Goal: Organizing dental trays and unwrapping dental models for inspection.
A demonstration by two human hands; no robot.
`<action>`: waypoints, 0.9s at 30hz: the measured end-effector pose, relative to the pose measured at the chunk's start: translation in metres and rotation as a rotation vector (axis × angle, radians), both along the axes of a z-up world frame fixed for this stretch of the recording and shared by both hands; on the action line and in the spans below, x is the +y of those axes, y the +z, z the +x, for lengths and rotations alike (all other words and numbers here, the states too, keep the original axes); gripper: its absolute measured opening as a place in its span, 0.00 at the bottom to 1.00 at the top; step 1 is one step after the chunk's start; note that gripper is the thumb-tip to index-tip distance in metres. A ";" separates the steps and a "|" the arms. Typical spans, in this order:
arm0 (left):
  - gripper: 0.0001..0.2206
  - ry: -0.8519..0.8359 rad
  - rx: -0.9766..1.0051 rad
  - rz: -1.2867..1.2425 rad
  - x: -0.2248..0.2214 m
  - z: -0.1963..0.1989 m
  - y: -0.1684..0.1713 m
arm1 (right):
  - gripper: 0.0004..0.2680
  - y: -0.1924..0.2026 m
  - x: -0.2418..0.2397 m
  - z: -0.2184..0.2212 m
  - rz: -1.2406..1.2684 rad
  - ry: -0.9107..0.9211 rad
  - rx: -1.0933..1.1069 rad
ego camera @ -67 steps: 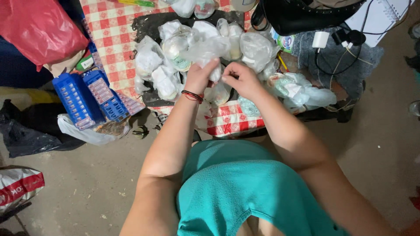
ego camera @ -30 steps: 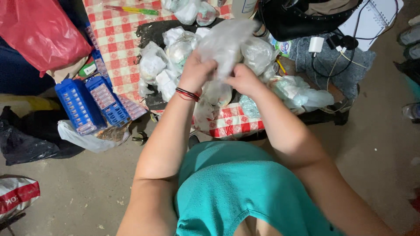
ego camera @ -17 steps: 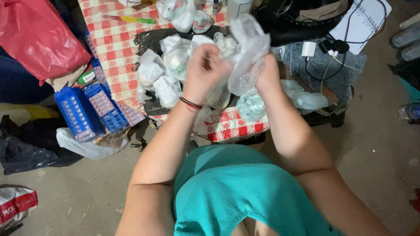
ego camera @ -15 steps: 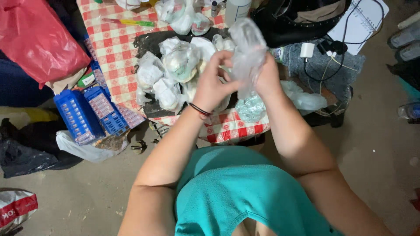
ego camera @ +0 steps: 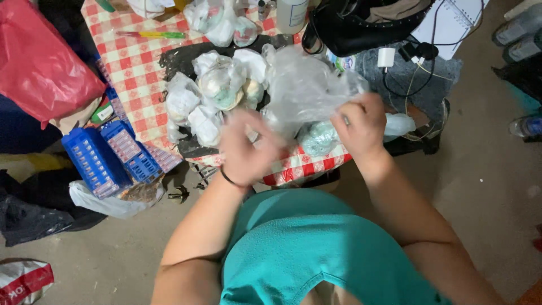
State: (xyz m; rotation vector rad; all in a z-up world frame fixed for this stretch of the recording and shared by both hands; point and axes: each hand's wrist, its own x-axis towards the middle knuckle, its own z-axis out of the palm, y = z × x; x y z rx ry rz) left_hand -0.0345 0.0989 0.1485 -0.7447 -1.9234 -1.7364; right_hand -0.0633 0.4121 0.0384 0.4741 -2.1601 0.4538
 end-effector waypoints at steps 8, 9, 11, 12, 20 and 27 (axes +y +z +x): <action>0.09 0.005 0.338 -0.692 0.065 -0.035 -0.075 | 0.04 0.071 -0.020 0.049 0.166 0.308 -0.029; 0.04 0.165 0.472 -0.761 0.062 -0.041 -0.080 | 0.06 0.076 -0.023 0.053 0.239 0.443 -0.013; 0.06 0.103 0.524 -0.738 0.054 -0.038 -0.067 | 0.07 0.074 -0.032 0.056 0.252 0.623 -0.120; 0.09 0.039 0.576 -0.713 0.050 -0.036 -0.062 | 0.08 0.072 -0.037 0.058 0.263 0.802 -0.229; 0.13 -0.233 0.675 -0.750 0.023 -0.010 -0.073 | 0.09 0.080 -0.031 0.035 0.103 0.747 -0.396; 0.16 -0.436 0.551 -0.646 0.022 0.007 -0.025 | 0.05 -0.037 -0.038 -0.008 0.496 0.639 -0.710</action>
